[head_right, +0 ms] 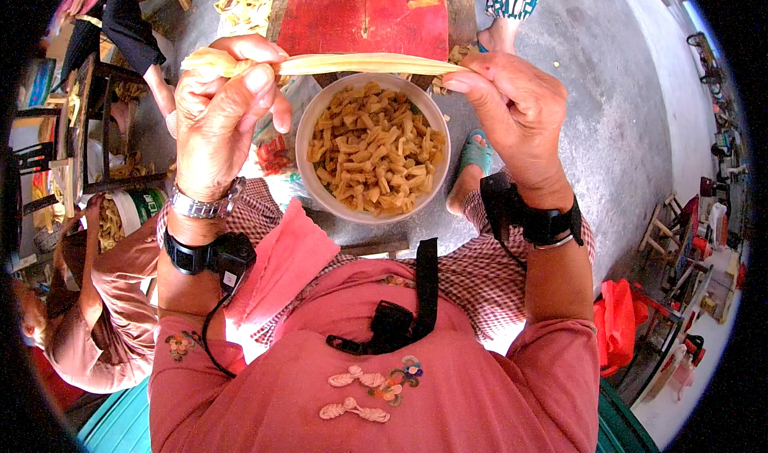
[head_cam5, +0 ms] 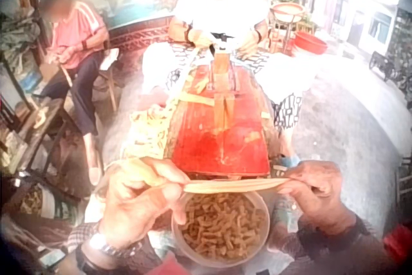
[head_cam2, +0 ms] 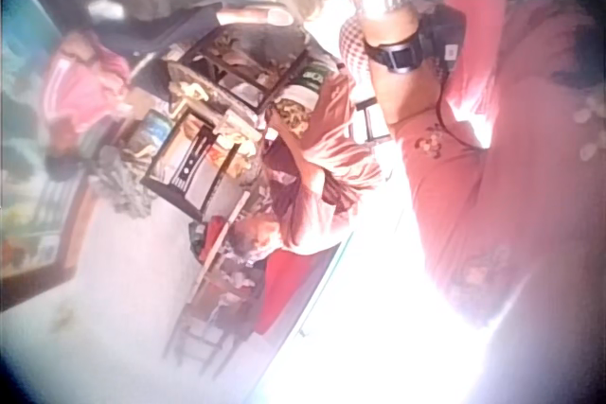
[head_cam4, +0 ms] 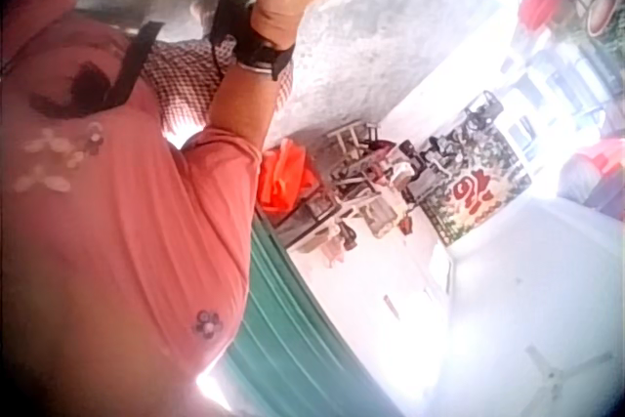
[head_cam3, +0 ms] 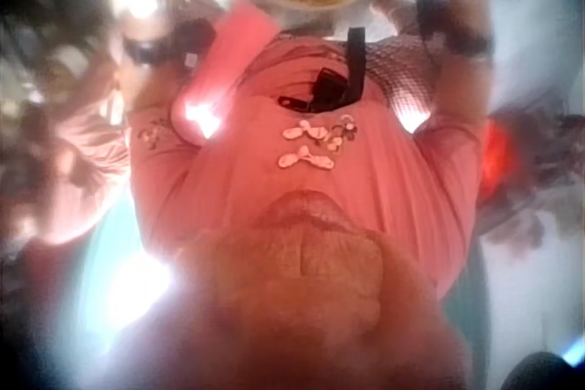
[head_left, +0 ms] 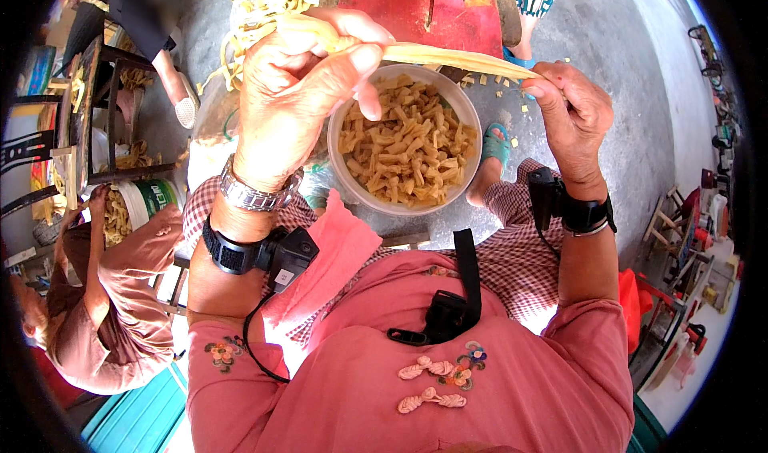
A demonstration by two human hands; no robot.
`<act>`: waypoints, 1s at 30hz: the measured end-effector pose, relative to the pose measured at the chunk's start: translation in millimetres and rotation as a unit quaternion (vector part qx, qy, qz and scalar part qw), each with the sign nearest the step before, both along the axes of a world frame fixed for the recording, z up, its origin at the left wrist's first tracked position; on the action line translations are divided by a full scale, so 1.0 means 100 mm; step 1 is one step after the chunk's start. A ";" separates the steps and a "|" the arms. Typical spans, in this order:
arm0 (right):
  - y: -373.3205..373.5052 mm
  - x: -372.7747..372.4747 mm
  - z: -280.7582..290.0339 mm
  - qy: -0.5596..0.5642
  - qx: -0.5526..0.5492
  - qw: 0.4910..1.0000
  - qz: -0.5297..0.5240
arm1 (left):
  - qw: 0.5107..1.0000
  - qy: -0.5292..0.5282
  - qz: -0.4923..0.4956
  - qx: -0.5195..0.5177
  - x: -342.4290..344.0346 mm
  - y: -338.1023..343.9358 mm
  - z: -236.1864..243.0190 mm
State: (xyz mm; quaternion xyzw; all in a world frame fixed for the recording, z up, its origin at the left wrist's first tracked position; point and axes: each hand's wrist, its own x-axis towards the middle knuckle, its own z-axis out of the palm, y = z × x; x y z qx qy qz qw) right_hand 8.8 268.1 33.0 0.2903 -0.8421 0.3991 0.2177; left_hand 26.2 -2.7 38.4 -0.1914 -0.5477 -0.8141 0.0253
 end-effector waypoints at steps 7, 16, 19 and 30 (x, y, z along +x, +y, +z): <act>0.02 -0.04 0.01 0.039 0.006 0.999 -0.019 | 0.959 -0.026 -0.255 -0.117 -0.02 -0.13 0.08; -0.19 -0.11 -0.04 0.249 0.115 0.960 0.056 | 0.916 -0.240 -0.322 0.006 -0.06 0.10 -0.01; -0.29 -0.06 -0.03 0.248 0.122 0.958 0.081 | 0.912 -0.269 -0.301 -0.073 0.00 0.23 0.02; -0.44 0.13 -0.07 -0.218 -0.149 0.951 0.164 | 0.943 -0.164 -0.262 -0.126 0.08 0.30 0.09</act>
